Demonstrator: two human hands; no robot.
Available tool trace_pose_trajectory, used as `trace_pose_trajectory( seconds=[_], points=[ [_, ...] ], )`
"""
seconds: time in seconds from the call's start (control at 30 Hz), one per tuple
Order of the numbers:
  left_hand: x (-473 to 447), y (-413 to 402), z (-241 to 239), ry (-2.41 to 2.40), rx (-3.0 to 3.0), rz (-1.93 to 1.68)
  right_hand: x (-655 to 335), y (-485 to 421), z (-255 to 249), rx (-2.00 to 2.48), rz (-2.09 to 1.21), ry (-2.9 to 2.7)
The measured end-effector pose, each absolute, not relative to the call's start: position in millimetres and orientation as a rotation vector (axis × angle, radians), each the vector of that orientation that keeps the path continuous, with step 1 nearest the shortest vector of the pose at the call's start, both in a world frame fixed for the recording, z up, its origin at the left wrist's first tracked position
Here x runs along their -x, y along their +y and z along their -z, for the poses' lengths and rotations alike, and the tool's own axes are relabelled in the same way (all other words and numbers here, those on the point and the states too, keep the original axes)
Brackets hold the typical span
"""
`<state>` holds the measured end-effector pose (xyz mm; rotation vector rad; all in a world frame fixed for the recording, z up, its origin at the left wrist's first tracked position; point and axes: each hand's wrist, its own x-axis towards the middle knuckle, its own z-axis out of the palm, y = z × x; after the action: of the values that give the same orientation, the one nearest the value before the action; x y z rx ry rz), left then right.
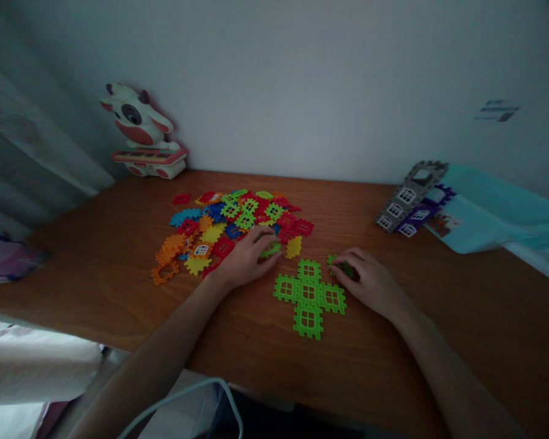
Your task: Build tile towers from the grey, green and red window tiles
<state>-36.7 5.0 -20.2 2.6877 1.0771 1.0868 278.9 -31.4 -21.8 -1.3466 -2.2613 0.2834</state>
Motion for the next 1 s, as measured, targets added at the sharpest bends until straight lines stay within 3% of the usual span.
trace_pose_trajectory(
  seconds=[0.23,0.53,0.83,1.0],
  points=[
    [31,-1,16,1.065,-2.664,-0.981,-279,-31,21,1.35,-0.278,-2.281],
    [14,-10,18,0.865,-2.859,-0.484,-277,-31,19,1.359,-0.288,-2.27],
    [28,3,32,1.406,-2.805,-0.534,-279,-31,22,1.384,-0.29,-2.28],
    [27,1,30,1.17,-2.694,-0.832,-282,-31,21,1.404,-0.34,-2.246]
  ],
)
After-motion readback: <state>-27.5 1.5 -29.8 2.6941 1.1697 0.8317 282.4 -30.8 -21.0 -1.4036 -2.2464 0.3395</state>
